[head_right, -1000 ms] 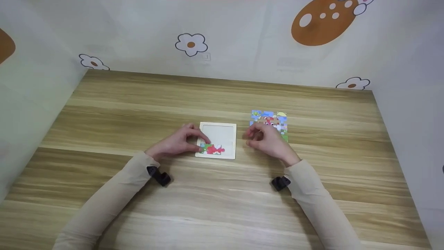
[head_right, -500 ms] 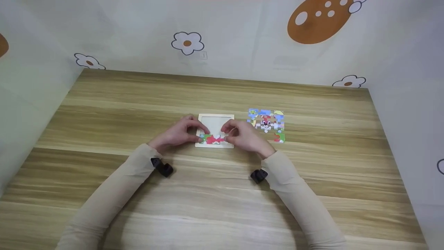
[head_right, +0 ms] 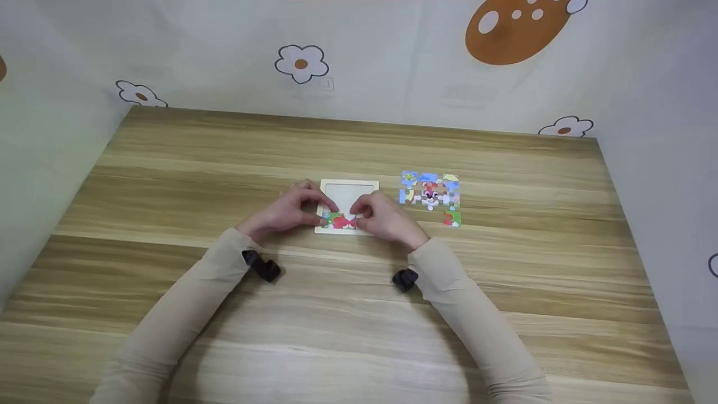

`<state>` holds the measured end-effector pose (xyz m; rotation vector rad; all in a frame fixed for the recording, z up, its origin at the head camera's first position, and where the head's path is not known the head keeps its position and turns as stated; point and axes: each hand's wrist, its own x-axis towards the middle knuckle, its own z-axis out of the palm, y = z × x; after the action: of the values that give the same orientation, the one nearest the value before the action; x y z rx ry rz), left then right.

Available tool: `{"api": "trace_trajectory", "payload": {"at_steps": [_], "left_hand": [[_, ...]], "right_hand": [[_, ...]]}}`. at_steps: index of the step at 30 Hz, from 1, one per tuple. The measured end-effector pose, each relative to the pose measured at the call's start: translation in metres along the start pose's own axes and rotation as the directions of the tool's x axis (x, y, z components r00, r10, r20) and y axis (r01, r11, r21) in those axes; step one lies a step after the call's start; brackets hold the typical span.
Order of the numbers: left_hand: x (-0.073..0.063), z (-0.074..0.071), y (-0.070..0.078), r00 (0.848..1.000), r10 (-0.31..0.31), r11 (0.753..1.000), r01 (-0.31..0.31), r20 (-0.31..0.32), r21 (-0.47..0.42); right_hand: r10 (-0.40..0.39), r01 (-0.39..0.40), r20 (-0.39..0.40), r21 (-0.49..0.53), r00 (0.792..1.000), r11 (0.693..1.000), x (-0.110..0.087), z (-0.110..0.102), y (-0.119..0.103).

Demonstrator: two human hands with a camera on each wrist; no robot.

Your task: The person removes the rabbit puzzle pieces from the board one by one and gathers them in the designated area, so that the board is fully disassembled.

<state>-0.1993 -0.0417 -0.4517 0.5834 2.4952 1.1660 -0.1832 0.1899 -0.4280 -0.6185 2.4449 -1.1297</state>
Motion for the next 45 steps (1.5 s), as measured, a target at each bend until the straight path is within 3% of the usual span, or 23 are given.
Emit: {"api": "trace_trajectory", "payload": {"at_steps": [18,24,34,45], "left_hand": [[-0.001,0.0,0.001,1.0,-0.017,0.999,0.017,-0.006,0.029],[-0.002,0.0,0.002,1.0,-0.017,0.999,0.017,-0.008,0.032],[-0.002,-0.001,0.001,1.0,-0.003,0.999,0.003,0.001,0.035],[-0.002,0.001,0.002,1.0,-0.002,0.999,0.002,-0.001,0.05]], "right_hand": [[0.06,-0.06,-0.001,-0.013,0.998,0.998,0.009,0.007,-0.005],[0.024,-0.024,0.004,-0.014,1.0,1.0,0.01,0.008,-0.003],[0.0,0.001,-0.007,0.133,1.0,0.991,0.009,0.009,0.002],[0.035,-0.023,-0.045,0.239,0.998,0.971,0.002,-0.002,0.007]]}}
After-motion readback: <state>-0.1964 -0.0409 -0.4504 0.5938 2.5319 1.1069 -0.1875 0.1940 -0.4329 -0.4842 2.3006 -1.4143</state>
